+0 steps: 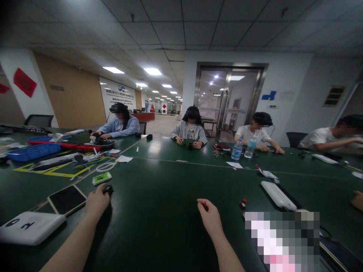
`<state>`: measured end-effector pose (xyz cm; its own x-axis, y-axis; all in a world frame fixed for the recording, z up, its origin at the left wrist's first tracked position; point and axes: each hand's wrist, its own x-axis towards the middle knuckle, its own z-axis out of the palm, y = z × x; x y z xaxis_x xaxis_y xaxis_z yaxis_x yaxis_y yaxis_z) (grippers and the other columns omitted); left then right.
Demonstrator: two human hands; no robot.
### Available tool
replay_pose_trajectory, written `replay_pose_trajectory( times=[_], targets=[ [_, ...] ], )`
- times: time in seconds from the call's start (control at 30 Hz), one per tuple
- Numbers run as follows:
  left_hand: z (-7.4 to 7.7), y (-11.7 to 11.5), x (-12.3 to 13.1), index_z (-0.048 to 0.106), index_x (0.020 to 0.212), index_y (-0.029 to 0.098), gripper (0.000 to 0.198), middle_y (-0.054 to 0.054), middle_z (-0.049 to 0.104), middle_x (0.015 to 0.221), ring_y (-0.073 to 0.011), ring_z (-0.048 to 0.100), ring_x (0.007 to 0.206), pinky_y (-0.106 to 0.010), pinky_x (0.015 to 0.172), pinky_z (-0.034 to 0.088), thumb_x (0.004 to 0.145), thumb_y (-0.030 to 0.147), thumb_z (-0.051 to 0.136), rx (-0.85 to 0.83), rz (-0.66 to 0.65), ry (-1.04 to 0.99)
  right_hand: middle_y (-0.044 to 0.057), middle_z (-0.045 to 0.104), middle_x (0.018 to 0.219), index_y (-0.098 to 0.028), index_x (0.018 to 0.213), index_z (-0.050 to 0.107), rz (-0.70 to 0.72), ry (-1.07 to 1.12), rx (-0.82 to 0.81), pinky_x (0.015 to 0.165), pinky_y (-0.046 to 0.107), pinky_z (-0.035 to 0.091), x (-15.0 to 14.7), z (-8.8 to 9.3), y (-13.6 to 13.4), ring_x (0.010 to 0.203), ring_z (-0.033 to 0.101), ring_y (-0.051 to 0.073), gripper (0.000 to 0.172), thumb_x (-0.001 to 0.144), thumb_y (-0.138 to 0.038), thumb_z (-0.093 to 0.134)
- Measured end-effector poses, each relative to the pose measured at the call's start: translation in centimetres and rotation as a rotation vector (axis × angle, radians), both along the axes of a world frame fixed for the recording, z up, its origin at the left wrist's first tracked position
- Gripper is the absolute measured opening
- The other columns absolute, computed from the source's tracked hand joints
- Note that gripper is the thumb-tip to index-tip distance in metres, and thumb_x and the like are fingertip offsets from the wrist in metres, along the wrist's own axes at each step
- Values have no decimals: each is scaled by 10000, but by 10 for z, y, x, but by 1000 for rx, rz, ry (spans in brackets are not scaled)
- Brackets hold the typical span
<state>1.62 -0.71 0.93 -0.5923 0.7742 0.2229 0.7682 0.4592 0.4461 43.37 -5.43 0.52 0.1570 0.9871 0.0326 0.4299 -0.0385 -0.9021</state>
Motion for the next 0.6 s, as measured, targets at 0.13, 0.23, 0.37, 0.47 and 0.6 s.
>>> replay_pose_trajectory(
  times=[0.13, 0.23, 0.37, 0.47, 0.6],
  targets=[
    [-5, 2, -4, 564, 1174, 160, 405, -161, 579, 1013, -292, 539, 1006, -356, 815, 430, 853, 230, 327, 8, -16, 12, 43, 655, 1001, -212, 1002, 625, 3, -2, -10, 803, 370, 478, -1, 1, -1, 957, 596, 240, 284, 783, -337, 493],
    [-8, 4, -8, 576, 1169, 159, 409, -157, 578, 1018, -283, 532, 1012, -348, 828, 426, 850, 228, 330, 9, -24, 18, 41, 652, 1005, -215, 1005, 621, 13, -7, -6, 821, 375, 473, -1, 2, -1, 960, 594, 232, 273, 795, -326, 487],
    [-9, 5, -8, 578, 1170, 158, 413, -167, 579, 1022, -287, 529, 1007, -350, 836, 421, 840, 233, 342, 10, -14, 17, 35, 656, 977, -223, 995, 629, 8, -25, 6, 816, 377, 473, -2, 1, -1, 933, 601, 230, 265, 797, -327, 487],
    [-9, 5, -8, 570, 1174, 151, 413, -172, 577, 1034, -290, 529, 1009, -352, 834, 422, 837, 236, 347, 12, -9, 16, 30, 657, 970, -230, 1004, 632, 7, -45, -3, 797, 369, 478, -1, 1, -1, 923, 604, 231, 281, 790, -344, 488],
    [-10, 5, -8, 564, 1170, 142, 404, -167, 584, 1018, -295, 535, 1005, -369, 835, 422, 826, 229, 370, 24, 3, 19, 42, 653, 988, -212, 1023, 625, 21, -44, -11, 793, 364, 477, 0, 2, -1, 924, 604, 231, 304, 789, -347, 485]
  ],
)
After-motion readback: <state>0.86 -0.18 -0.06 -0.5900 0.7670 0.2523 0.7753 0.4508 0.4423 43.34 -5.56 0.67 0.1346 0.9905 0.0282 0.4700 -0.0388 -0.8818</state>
